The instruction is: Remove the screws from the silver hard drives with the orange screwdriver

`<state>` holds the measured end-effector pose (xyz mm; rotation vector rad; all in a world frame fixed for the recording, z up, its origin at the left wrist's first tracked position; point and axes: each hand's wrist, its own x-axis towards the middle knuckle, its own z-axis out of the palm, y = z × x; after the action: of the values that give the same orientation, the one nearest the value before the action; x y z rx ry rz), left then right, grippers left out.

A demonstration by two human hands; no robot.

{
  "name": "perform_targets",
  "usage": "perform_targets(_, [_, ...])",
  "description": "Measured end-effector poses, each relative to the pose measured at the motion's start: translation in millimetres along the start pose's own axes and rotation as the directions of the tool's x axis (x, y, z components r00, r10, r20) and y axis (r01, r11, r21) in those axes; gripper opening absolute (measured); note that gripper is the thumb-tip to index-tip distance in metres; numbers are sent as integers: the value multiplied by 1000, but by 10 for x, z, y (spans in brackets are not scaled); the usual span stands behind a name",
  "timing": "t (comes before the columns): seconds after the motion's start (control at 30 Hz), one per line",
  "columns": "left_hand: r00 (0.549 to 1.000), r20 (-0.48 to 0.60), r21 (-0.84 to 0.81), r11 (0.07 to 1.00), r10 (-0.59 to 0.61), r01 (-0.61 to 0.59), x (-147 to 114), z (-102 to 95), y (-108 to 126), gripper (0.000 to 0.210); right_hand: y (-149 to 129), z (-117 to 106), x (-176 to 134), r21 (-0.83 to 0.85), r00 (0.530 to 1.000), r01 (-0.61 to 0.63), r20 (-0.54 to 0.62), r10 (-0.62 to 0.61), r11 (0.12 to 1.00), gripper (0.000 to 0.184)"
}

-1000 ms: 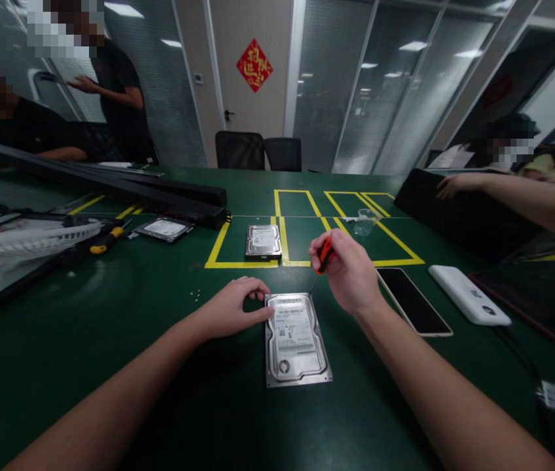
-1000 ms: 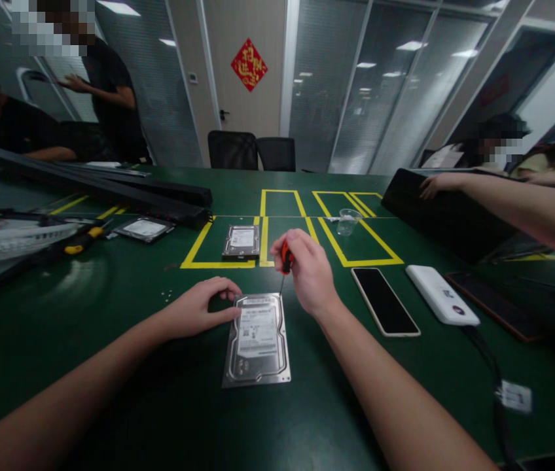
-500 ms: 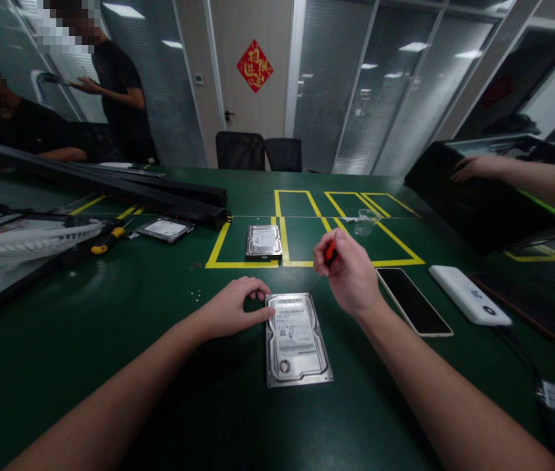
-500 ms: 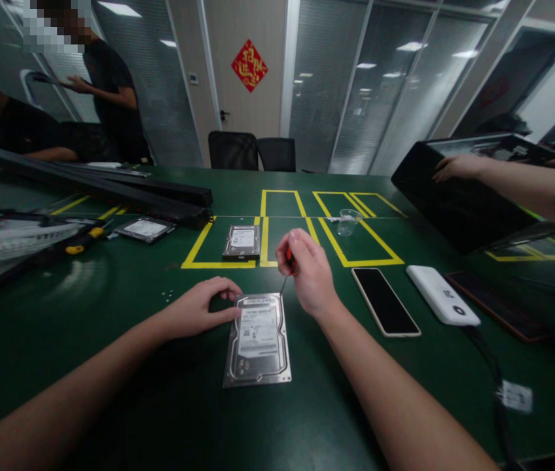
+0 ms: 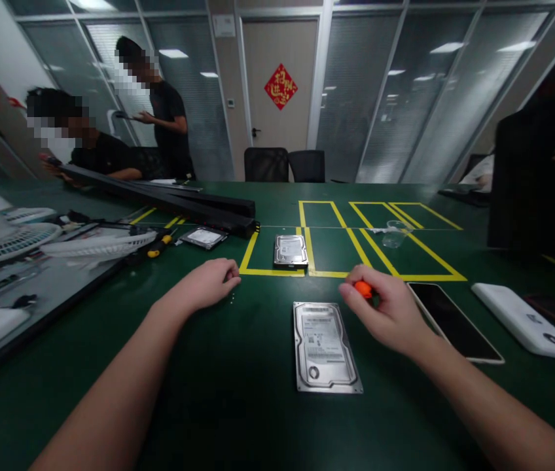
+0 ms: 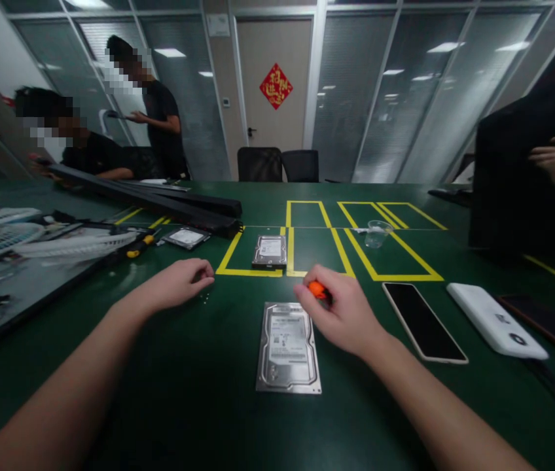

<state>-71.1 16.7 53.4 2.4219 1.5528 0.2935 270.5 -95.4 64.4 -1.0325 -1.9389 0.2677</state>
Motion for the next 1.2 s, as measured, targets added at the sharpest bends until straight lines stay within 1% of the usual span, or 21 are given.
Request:
perform_targets(0.03, [999, 43, 8, 1000, -17, 17, -1, -4, -73, 25, 23, 38, -44, -52, 999, 46, 29, -44, 998, 17])
perform_targets(0.1, [995, 100, -12, 999, -30, 31, 5, 30, -167, 25, 72, 100, -117, -110, 994, 102, 45, -98, 989, 15])
perform_targets(0.23, [986, 151, -9, 997, -74, 76, 29, 137, -204, 28, 140, 146, -193, -125, 995, 99, 41, -94, 987, 12])
perform_targets(0.37, [979, 168, 12, 993, -119, 118, 59, 212, -244, 28, 154, 146, -214, -145, 995, 94, 54, -87, 985, 14])
perform_targets(0.53, [983, 141, 22, 993, -115, 113, 110, 290, -355, 22, 144, 162, -230, -148, 994, 89, 75, -79, 985, 17])
perform_targets(0.6, [984, 136, 40, 993, -116, 112, 117, 300, -367, 21, 146, 167, -231, -147, 994, 88, 74, -77, 985, 17])
perform_targets(0.73, [978, 168, 63, 992, -123, 114, 99, 273, -318, 22, 162, 166, -219, -138, 996, 68, 75, -58, 988, 19])
perform_targets(0.8, [984, 163, 45, 996, -78, 72, 80, 248, -252, 23, 169, 162, -211, -141, 995, 50, 92, -37, 989, 19])
perform_targets(0.87, [991, 136, 7, 1000, 1, -2, 56, 220, -141, 24, 170, 158, -205, -147, 991, 36, 130, -17, 988, 18])
perform_targets(0.97, [984, 124, -88, 989, 127, -116, 1, 182, 121, 26, 163, 158, -199, -146, 984, 38, 177, -12, 989, 16])
perform_targets(1.03, [963, 146, -150, 967, 227, -206, -49, 169, 332, 26, 158, 161, -198, -146, 982, 37, 189, -9, 989, 17])
perform_targets(1.13, [916, 218, -273, 922, 337, -274, -131, 182, 626, 24, 155, 167, -200, -158, 981, 28, 194, 3, 987, 19])
perform_targets(1.2, [878, 250, -317, 891, 409, -325, -177, 211, 770, 21, 156, 170, -201, -168, 980, 24, 197, 10, 986, 21])
